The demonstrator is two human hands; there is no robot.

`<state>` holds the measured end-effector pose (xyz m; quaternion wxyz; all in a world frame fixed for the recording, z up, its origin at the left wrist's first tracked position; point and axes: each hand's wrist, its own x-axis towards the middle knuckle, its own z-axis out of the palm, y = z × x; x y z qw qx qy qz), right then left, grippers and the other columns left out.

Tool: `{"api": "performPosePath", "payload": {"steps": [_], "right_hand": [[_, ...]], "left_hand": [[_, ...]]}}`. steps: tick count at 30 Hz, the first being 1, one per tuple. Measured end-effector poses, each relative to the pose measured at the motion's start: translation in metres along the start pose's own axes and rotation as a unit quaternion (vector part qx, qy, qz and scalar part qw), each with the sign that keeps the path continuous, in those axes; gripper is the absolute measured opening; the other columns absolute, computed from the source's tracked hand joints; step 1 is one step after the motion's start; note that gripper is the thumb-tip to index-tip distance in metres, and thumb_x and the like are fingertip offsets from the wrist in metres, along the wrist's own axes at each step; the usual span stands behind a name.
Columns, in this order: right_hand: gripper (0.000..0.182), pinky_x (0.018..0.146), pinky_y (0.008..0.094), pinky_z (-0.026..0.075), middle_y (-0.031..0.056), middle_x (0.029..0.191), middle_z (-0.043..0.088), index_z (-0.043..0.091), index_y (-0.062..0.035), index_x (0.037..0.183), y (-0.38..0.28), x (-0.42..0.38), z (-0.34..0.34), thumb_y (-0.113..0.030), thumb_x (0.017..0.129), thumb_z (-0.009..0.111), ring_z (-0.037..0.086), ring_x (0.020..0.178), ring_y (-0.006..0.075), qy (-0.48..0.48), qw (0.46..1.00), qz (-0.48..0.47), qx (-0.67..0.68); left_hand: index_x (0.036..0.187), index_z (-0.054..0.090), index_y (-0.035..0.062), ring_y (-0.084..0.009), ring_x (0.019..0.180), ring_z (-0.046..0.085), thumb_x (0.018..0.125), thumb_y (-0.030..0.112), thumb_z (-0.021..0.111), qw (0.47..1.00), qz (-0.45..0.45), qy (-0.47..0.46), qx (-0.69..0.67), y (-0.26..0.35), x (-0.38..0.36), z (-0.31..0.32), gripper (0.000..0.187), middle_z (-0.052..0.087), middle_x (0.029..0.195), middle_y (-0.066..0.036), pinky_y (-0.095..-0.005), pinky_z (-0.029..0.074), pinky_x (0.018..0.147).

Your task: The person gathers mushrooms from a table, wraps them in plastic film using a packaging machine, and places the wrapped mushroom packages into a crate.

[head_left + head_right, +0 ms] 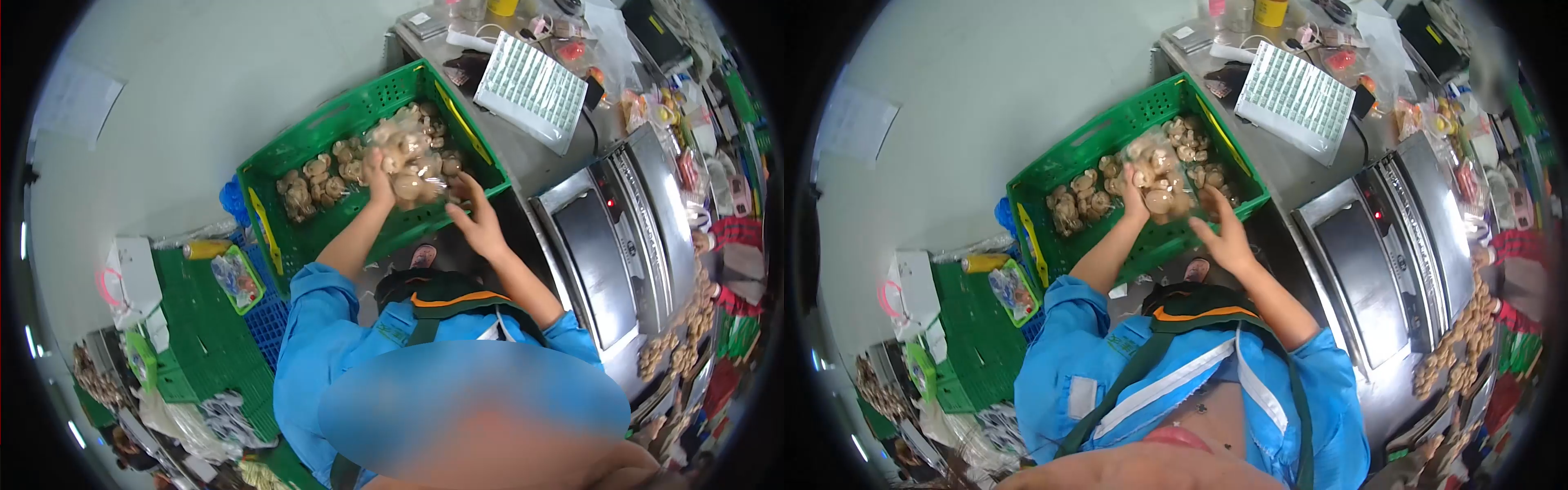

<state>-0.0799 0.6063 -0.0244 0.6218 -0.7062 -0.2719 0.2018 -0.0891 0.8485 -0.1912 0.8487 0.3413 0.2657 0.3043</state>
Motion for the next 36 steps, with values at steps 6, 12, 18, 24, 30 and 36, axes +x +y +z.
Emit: {"api": "performPosePath", "payload": {"steps": [6,12,18,24,30,36], "right_hand": [[0.030,0.086,0.0257,0.042,0.0056,0.100,0.057,0.049,-0.0010,0.115,0.062,-0.061,-0.038,-0.005,0.085,0.054,0.054,0.095,0.0124,0.135,0.974,0.165,0.080],[0.025,0.070,0.0230,0.046,0.0060,0.092,0.061,0.052,-0.0018,0.111,0.075,-0.153,-0.064,-0.006,0.087,0.052,0.058,0.079,0.0116,0.352,0.904,0.240,0.036],[0.018,0.070,0.0235,0.047,0.0073,0.086,0.062,0.057,0.0026,0.101,0.079,-0.246,-0.104,-0.008,0.087,0.054,0.058,0.077,0.0107,0.499,0.836,0.216,-0.075],[0.023,0.065,0.0237,0.042,0.0068,0.085,0.063,0.058,0.0013,0.101,0.082,-0.400,-0.248,-0.017,0.087,0.053,0.057,0.073,0.0113,0.779,0.613,0.117,-0.058],[0.032,0.074,0.0250,0.044,0.0082,0.097,0.062,0.056,0.0008,0.109,0.133,-0.550,-0.422,-0.023,0.087,0.054,0.058,0.086,0.0136,0.825,0.546,0.108,-0.094],[0.055,0.091,0.0335,0.040,0.0197,0.118,0.054,0.051,-0.0032,0.120,0.153,-0.639,-0.578,-0.041,0.080,0.057,0.053,0.107,0.0286,0.733,0.603,0.296,-0.110]], "left_hand": [[0.113,0.044,-0.0074,-0.0319,0.103,0.051,0.084,0.043,0.055,0.901,0.025,0.118,0.417,-0.072,0.004,-0.079,0.059,0.053,0.111,-0.025,-0.0372,0.038,0.091],[0.086,0.057,-0.0024,-0.0327,0.084,0.057,0.085,0.036,0.051,0.667,0.067,-0.017,0.741,-0.167,0.030,-0.103,0.039,0.062,0.085,-0.020,-0.0442,0.041,0.074],[0.105,0.053,-0.0080,-0.0374,0.096,0.054,0.080,0.043,0.058,0.729,-0.012,0.091,0.678,-0.090,0.027,-0.071,0.057,0.056,0.106,-0.026,-0.0442,0.043,0.087],[0.119,0.041,-0.0011,-0.0181,0.092,0.052,0.089,0.009,0.050,0.868,0.102,-0.321,0.366,-0.093,-0.081,0.193,0.033,0.052,0.108,-0.012,-0.0299,0.043,0.083],[0.096,0.058,0.0022,-0.0141,0.081,0.059,0.083,0.004,0.057,0.651,-0.062,-0.710,0.261,-0.196,-0.401,0.365,0.013,0.061,0.090,-0.007,-0.0255,0.048,0.073],[0.133,0.019,0.0015,-0.0313,0.119,0.037,0.075,0.019,0.069,0.488,-0.146,-0.788,0.346,-0.426,-0.617,0.377,0.079,0.029,0.132,-0.022,-0.0387,0.038,0.092]]}}
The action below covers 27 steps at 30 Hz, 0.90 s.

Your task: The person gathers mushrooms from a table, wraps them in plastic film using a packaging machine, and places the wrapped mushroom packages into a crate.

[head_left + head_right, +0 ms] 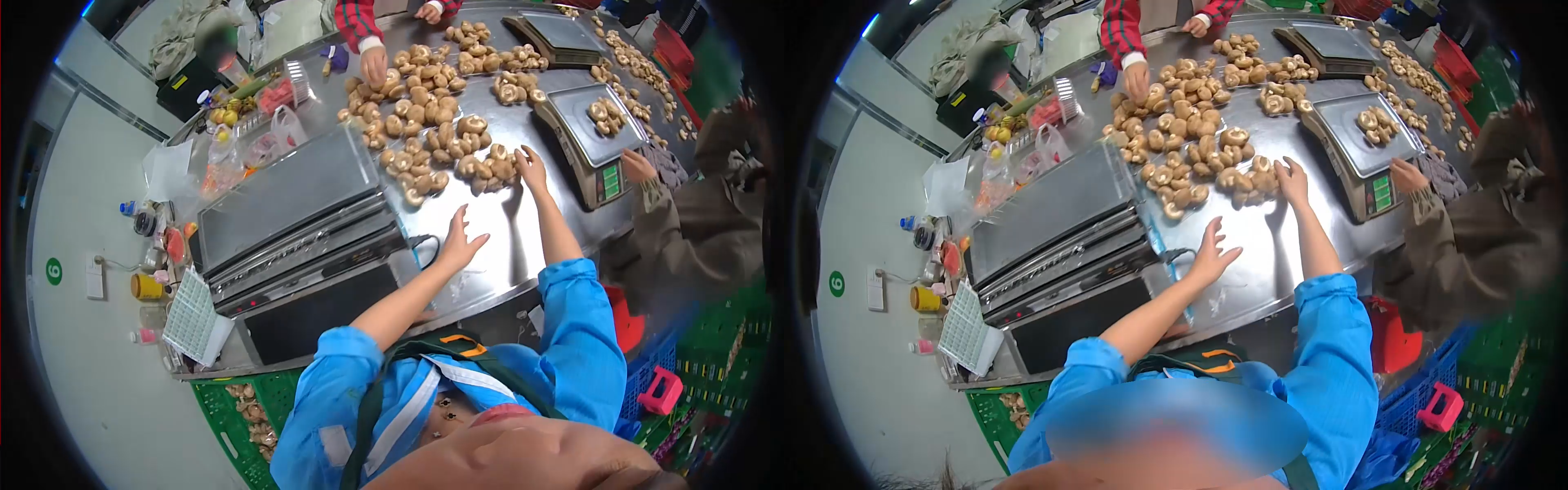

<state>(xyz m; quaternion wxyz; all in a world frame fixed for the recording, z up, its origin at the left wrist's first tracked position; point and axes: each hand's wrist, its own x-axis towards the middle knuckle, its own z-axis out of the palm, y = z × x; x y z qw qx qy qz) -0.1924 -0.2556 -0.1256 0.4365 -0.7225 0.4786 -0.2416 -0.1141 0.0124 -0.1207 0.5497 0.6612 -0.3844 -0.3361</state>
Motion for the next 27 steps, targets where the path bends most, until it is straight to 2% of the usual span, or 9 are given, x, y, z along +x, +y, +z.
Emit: {"api": "performPosePath", "payload": {"steps": [2,5,7,10,16,18,20,24,27], "right_hand": [[0.059,0.093,0.0349,0.038,0.0215,0.121,0.050,0.051,-0.0032,0.120,0.012,0.033,0.003,-0.045,0.079,0.057,0.050,0.110,0.0312,0.089,0.976,-0.066,-0.186],[0.058,0.088,0.0363,0.042,0.0193,0.112,0.057,0.054,-0.0062,0.118,0.041,0.073,0.006,-0.049,0.078,0.058,0.056,0.100,0.0312,0.108,0.978,-0.126,-0.129],[0.057,0.094,0.0355,0.037,0.0205,0.117,0.053,0.054,-0.0070,0.118,0.037,0.067,0.008,-0.048,0.080,0.055,0.050,0.109,0.0326,-0.036,0.998,0.010,-0.048],[0.055,0.091,0.0355,0.040,0.0211,0.117,0.052,0.055,-0.0067,0.115,0.027,0.041,0.019,-0.048,0.079,0.055,0.050,0.108,0.0313,-0.094,0.990,-0.035,-0.098],[0.054,0.085,0.0360,0.043,0.0164,0.113,0.049,0.051,-0.0120,0.122,0.047,-0.029,0.005,-0.040,0.077,0.061,0.054,0.099,0.0295,-0.012,0.996,-0.045,-0.075],[0.052,0.083,0.0356,0.044,0.0160,0.114,0.048,0.051,-0.0126,0.122,0.037,-0.052,-0.003,-0.037,0.077,0.062,0.055,0.097,0.0283,-0.009,0.995,-0.065,-0.069],[0.049,0.079,0.0336,0.047,0.0154,0.114,0.046,0.052,-0.0139,0.121,-0.005,-0.066,-0.015,-0.029,0.077,0.064,0.056,0.093,0.0251,-0.003,0.996,-0.077,-0.033],[0.050,0.082,0.0338,0.045,0.0173,0.118,0.042,0.050,-0.0104,0.121,-0.152,-0.101,0.005,-0.026,0.076,0.066,0.054,0.098,0.0275,0.004,0.981,-0.190,0.031],[0.058,0.092,0.0381,0.038,0.0224,0.122,0.039,0.044,-0.0077,0.126,-0.202,-0.099,0.095,-0.031,0.076,0.065,0.045,0.110,0.0343,-0.030,0.946,-0.321,0.021]], "left_hand": [[0.133,0.014,0.0004,-0.0387,0.124,0.025,0.069,0.027,0.073,0.989,0.018,0.100,0.108,-0.017,0.058,0.029,0.091,0.021,0.133,-0.027,-0.0444,0.028,0.100],[0.134,0.014,0.0014,-0.0409,0.122,0.023,0.066,0.033,0.075,0.970,-0.068,0.193,0.133,-0.017,0.116,0.044,0.096,0.023,0.130,-0.028,-0.0457,0.022,0.102],[0.135,0.012,0.0087,-0.0469,0.122,0.018,0.060,0.039,0.077,0.965,-0.106,0.213,0.110,-0.020,0.136,0.051,0.104,0.012,0.134,-0.030,-0.0518,0.019,0.101],[0.135,0.013,0.0087,-0.0455,0.124,0.016,0.059,0.041,0.077,0.954,-0.117,0.220,0.165,-0.034,0.153,0.064,0.105,0.012,0.134,-0.029,-0.0520,0.016,0.102],[0.138,0.010,0.0088,-0.0461,0.126,0.012,0.055,0.046,0.079,0.962,-0.108,0.143,0.205,-0.042,0.097,0.080,0.114,0.005,0.137,-0.030,-0.0514,0.016,0.104],[0.136,0.014,0.0054,-0.0487,0.126,0.010,0.055,0.041,0.081,0.978,-0.075,0.148,0.127,-0.034,0.079,0.079,0.111,0.000,0.136,-0.033,-0.0521,0.018,0.102],[0.136,0.014,0.0047,-0.0498,0.125,0.012,0.055,0.039,0.081,0.977,-0.063,0.153,0.136,0.007,0.069,0.055,0.110,0.001,0.137,-0.033,-0.0517,0.021,0.101],[0.137,0.016,0.0058,-0.0441,0.128,0.014,0.057,0.035,0.081,0.941,0.119,0.240,0.208,0.081,0.046,-0.045,0.107,0.010,0.138,-0.029,-0.0482,0.019,0.105],[0.134,0.021,0.0035,-0.0485,0.122,0.024,0.059,0.040,0.079,0.904,0.085,0.303,0.291,0.100,0.020,-0.155,0.102,0.014,0.137,-0.031,-0.0514,0.025,0.100]]}}
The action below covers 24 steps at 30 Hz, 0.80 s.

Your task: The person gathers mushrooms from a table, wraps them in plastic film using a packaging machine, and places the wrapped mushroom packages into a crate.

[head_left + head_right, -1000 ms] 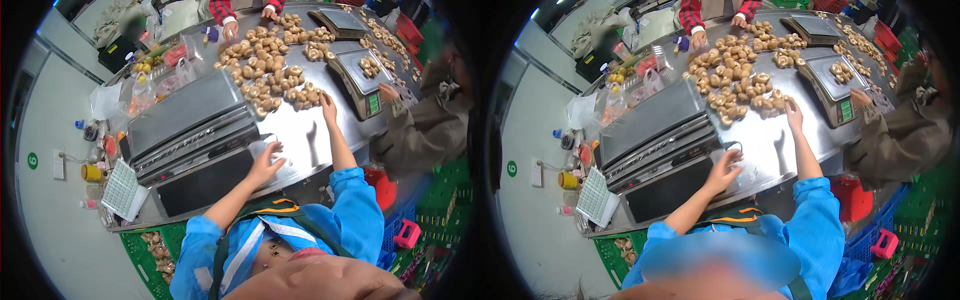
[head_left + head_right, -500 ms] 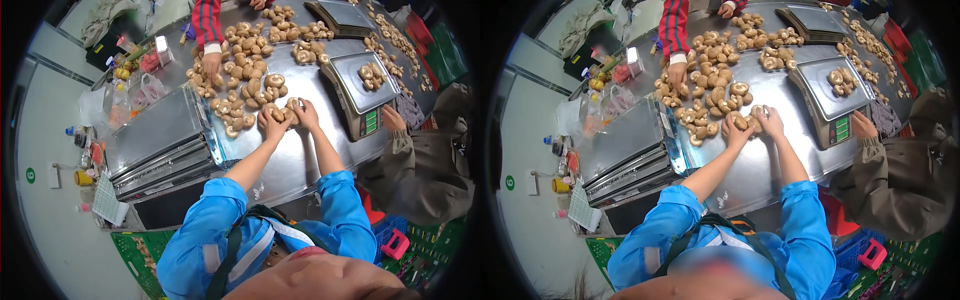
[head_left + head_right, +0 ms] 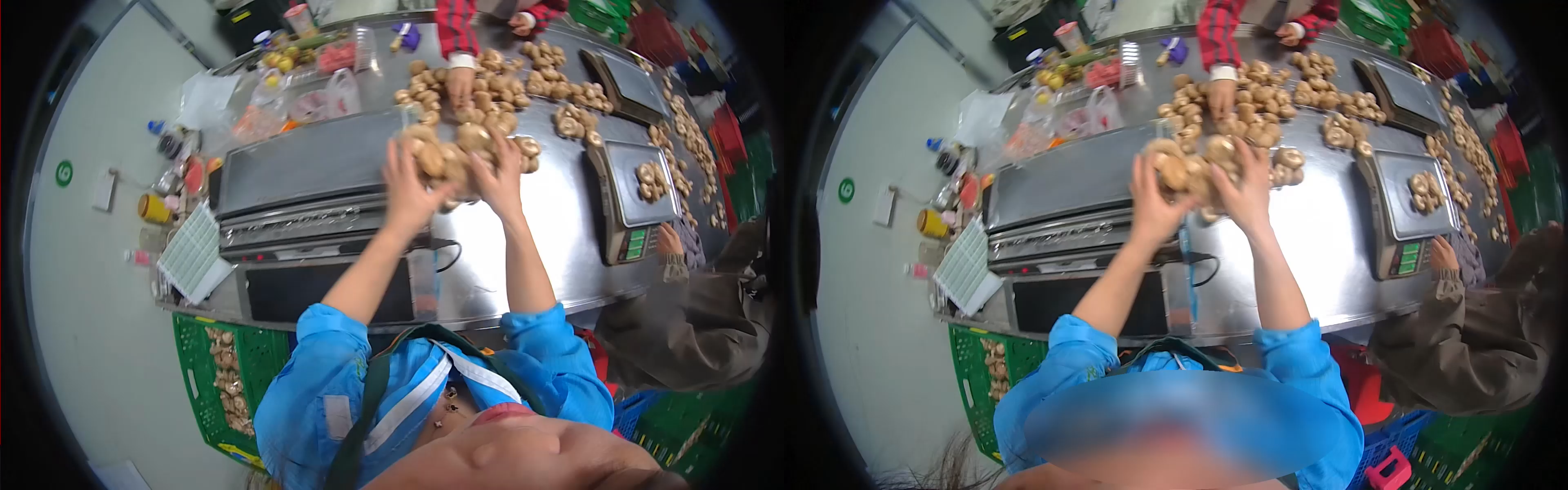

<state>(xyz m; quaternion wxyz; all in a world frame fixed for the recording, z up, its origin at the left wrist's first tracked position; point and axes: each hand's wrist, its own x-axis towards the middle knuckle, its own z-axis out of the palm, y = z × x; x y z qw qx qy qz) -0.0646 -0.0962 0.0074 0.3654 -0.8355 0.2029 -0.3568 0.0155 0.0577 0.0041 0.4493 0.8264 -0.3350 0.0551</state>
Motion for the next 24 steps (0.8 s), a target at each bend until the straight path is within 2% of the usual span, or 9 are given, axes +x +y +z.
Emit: {"api": "performPosePath", "payload": {"steps": [6,11,13,15,17,18,20,22,24], "right_hand": [[0.069,0.095,0.0408,0.036,0.0273,0.122,0.038,0.040,-0.0075,0.129,-0.099,0.002,0.196,-0.046,0.074,0.059,0.041,0.113,0.0403,-0.189,0.976,0.091,0.056],[0.071,0.093,0.0401,0.037,0.0244,0.117,0.047,0.041,-0.0091,0.129,-0.145,-0.017,0.270,-0.052,0.075,0.054,0.039,0.117,0.0390,-0.170,0.973,0.154,-0.037],[0.067,0.093,0.0401,0.037,0.0269,0.124,0.042,0.042,-0.0090,0.129,-0.110,-0.017,0.292,-0.047,0.076,0.056,0.041,0.115,0.0386,-0.113,0.980,0.129,0.099],[0.058,0.090,0.0376,0.040,0.0248,0.124,0.046,0.043,-0.0084,0.128,-0.139,-0.031,0.240,-0.035,0.079,0.059,0.050,0.108,0.0348,-0.128,0.961,0.143,0.200],[0.050,0.087,0.0350,0.043,0.0173,0.118,0.055,0.046,-0.0099,0.126,-0.123,-0.038,0.186,-0.022,0.080,0.060,0.058,0.098,0.0297,-0.250,0.965,0.032,0.074],[0.048,0.083,0.0344,0.045,0.0131,0.110,0.059,0.048,-0.0111,0.125,-0.116,-0.037,0.161,-0.018,0.079,0.061,0.059,0.093,0.0270,-0.318,0.948,-0.014,-0.029],[0.047,0.079,0.0339,0.046,0.0088,0.102,0.063,0.049,-0.0123,0.123,-0.117,-0.032,0.130,-0.015,0.078,0.061,0.061,0.088,0.0244,-0.387,0.910,-0.060,-0.138],[0.047,0.071,0.0344,0.047,0.0049,0.085,0.062,0.052,-0.0147,0.120,-0.126,-0.026,0.118,-0.014,0.074,0.062,0.060,0.078,0.0220,-0.448,0.781,-0.308,-0.308],[0.047,0.069,0.0343,0.047,0.0048,0.077,0.058,0.052,-0.0151,0.119,-0.127,-0.024,0.133,-0.014,0.072,0.063,0.059,0.074,0.0218,-0.433,0.768,-0.372,-0.290]], "left_hand": [[0.131,0.029,0.0066,-0.0397,0.115,0.036,0.068,0.051,0.066,0.991,-0.112,-0.032,0.067,-0.173,0.025,-0.159,0.086,0.035,0.130,-0.017,-0.0449,0.029,0.097],[0.137,0.023,0.0090,-0.0370,0.123,0.030,0.073,0.058,0.058,0.976,-0.173,-0.089,0.094,-0.229,0.018,-0.223,0.088,0.030,0.137,-0.017,-0.0472,0.023,0.101],[0.137,0.020,0.0093,-0.0375,0.127,0.022,0.072,0.059,0.058,0.985,-0.139,-0.103,0.023,-0.247,0.013,-0.241,0.090,0.026,0.140,-0.016,-0.0496,0.021,0.101],[0.134,0.029,0.0080,-0.0354,0.126,0.029,0.076,0.051,0.059,0.993,-0.071,-0.034,0.085,-0.261,-0.007,-0.272,0.078,0.033,0.137,-0.014,-0.0462,0.024,0.101],[0.128,0.040,0.0095,-0.0261,0.110,0.047,0.077,0.035,0.060,0.974,0.149,-0.136,0.099,-0.257,-0.010,-0.338,0.060,0.052,0.119,-0.010,-0.0381,0.032,0.094],[0.128,0.040,0.0095,-0.0261,0.110,0.047,0.077,0.035,0.060,0.975,0.150,-0.134,0.095,-0.267,-0.007,-0.363,0.060,0.052,0.119,-0.010,-0.0381,0.032,0.094],[0.121,0.050,0.0124,-0.0164,0.083,0.055,0.073,0.016,0.059,0.772,0.382,-0.362,0.356,-0.286,-0.008,-0.396,0.050,0.057,0.091,-0.004,-0.0308,0.037,0.084],[0.120,0.051,0.0142,-0.0145,0.075,0.051,0.071,0.015,0.058,0.762,0.445,-0.309,0.355,-0.285,-0.006,-0.397,0.050,0.052,0.080,-0.001,-0.0288,0.037,0.080],[0.119,0.053,0.0163,-0.0140,0.064,0.045,0.072,0.015,0.055,0.754,0.520,-0.245,0.318,-0.282,0.006,-0.386,0.047,0.040,0.059,0.003,-0.0268,0.035,0.076]]}}
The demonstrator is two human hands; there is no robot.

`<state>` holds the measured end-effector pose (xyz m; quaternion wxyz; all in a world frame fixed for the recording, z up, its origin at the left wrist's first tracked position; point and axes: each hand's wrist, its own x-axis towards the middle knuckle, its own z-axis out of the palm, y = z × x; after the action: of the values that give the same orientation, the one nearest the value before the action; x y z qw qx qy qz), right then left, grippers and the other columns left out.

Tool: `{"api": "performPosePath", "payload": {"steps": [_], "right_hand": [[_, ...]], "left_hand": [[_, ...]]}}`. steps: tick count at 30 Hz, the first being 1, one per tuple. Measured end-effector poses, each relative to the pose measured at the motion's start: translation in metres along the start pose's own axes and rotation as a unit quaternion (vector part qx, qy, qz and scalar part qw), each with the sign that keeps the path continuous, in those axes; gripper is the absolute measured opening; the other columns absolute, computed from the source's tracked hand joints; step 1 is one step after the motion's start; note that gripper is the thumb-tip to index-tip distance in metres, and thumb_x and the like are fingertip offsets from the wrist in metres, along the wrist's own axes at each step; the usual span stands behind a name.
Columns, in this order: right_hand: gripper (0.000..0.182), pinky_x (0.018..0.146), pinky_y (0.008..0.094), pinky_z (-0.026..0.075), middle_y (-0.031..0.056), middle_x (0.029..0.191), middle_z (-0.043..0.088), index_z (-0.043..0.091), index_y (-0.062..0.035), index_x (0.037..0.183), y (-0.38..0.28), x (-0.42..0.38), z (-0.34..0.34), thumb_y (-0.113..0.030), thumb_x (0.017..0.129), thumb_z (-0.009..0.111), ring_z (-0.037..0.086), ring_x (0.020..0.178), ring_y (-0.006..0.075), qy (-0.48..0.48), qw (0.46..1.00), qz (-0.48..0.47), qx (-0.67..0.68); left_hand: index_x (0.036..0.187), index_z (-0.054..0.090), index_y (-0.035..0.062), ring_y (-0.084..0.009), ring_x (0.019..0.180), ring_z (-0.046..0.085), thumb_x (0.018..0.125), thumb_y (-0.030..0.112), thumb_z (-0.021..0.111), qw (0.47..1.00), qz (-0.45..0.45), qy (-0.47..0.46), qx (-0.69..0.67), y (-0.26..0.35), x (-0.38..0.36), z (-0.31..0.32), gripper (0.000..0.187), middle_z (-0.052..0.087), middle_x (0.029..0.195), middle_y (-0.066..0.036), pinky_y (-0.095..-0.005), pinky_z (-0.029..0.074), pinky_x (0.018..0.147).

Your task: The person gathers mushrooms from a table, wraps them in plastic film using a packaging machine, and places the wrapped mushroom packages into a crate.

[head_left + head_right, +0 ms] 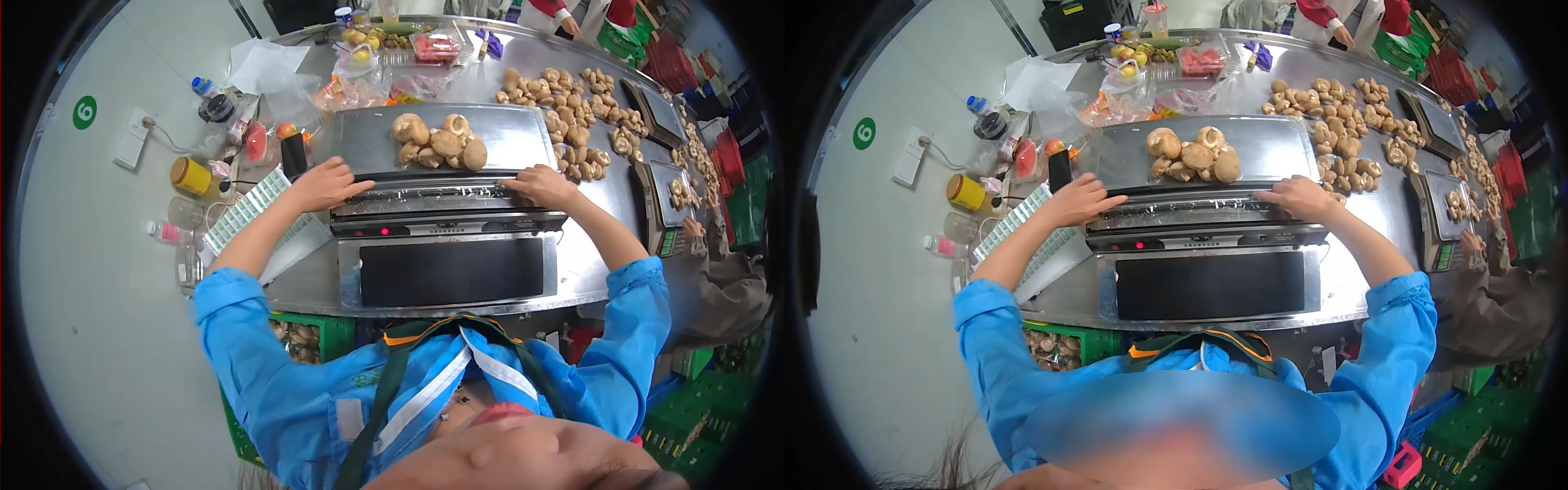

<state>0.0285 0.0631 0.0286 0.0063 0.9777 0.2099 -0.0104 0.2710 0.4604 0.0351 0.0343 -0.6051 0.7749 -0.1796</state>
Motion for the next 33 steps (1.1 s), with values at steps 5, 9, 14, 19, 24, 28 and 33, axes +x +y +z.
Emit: {"api": "performPosePath", "payload": {"steps": [5,9,14,19,24,28,33], "right_hand": [[0.017,0.055,0.0320,0.045,0.0073,0.064,0.055,0.061,-0.0094,0.095,-0.023,0.020,0.039,-0.015,0.078,0.060,0.057,0.059,0.0200,0.206,0.969,0.047,0.126],[0.021,0.062,0.0276,0.045,0.0036,0.062,0.051,0.051,0.0017,0.092,-0.020,0.022,-0.022,-0.019,0.092,0.046,0.056,0.061,0.0167,0.303,0.679,0.295,0.600],[0.021,0.074,0.0304,0.050,0.0164,0.085,0.064,0.053,0.0018,0.097,0.055,0.139,-0.059,-0.015,0.093,0.041,0.062,0.079,0.0215,0.535,0.515,0.190,0.642],[0.022,0.087,0.0388,0.039,0.0179,0.099,0.058,0.057,-0.0053,0.098,0.078,0.159,0.060,-0.020,0.088,0.045,0.051,0.101,0.0332,0.279,0.931,0.102,0.213],[0.028,0.081,0.0342,0.040,0.0158,0.091,0.058,0.056,-0.0004,0.097,0.042,0.113,0.047,-0.022,0.092,0.040,0.054,0.090,0.0255,0.197,0.847,0.200,0.451],[0.037,0.066,0.0292,0.041,0.0086,0.071,0.055,0.055,0.0030,0.094,-0.008,0.068,0.045,-0.029,0.095,0.037,0.049,0.070,0.0133,0.210,0.816,0.220,0.491],[0.041,0.066,0.0270,0.043,0.0046,0.075,0.058,0.057,0.0043,0.091,-0.041,0.038,0.015,-0.031,0.095,0.037,0.050,0.072,0.0110,0.160,0.743,0.207,0.616]], "left_hand": [[0.114,0.057,0.0145,-0.0161,0.054,0.051,0.071,0.018,0.061,0.989,-0.112,0.010,-0.097,0.023,0.023,0.042,0.043,0.051,0.055,0.001,-0.0315,0.039,0.064],[0.096,0.058,0.0040,-0.0128,0.054,0.054,0.089,0.018,0.050,0.655,-0.448,0.330,-0.512,0.020,0.050,-0.004,0.018,0.052,0.055,-0.002,-0.0288,0.045,0.054],[0.092,0.055,0.0033,-0.0207,0.073,0.060,0.092,0.018,0.043,0.432,-0.439,0.570,-0.543,-0.082,0.133,0.007,0.019,0.059,0.080,-0.010,-0.0336,0.047,0.065],[0.096,0.056,0.0053,-0.0337,0.092,0.056,0.086,0.016,0.046,0.832,-0.410,0.207,-0.312,-0.078,0.107,0.146,0.019,0.060,0.101,-0.015,-0.0400,0.045,0.077],[0.107,0.055,0.0042,-0.0229,0.106,0.050,0.091,0.023,0.041,0.757,-0.381,0.085,-0.525,-0.048,0.085,0.105,0.028,0.056,0.110,-0.012,-0.0325,0.037,0.091],[0.108,0.053,-0.0016,-0.0124,0.091,0.051,0.096,0.030,0.035,0.708,-0.362,0.101,-0.598,0.008,0.068,0.072,0.038,0.059,0.096,-0.007,-0.0267,0.039,0.085],[0.088,0.057,-0.0019,-0.0125,0.061,0.049,0.095,0.027,0.036,0.641,-0.502,0.093,-0.573,0.066,0.063,0.031,0.036,0.058,0.072,-0.007,-0.0282,0.041,0.060]]}}
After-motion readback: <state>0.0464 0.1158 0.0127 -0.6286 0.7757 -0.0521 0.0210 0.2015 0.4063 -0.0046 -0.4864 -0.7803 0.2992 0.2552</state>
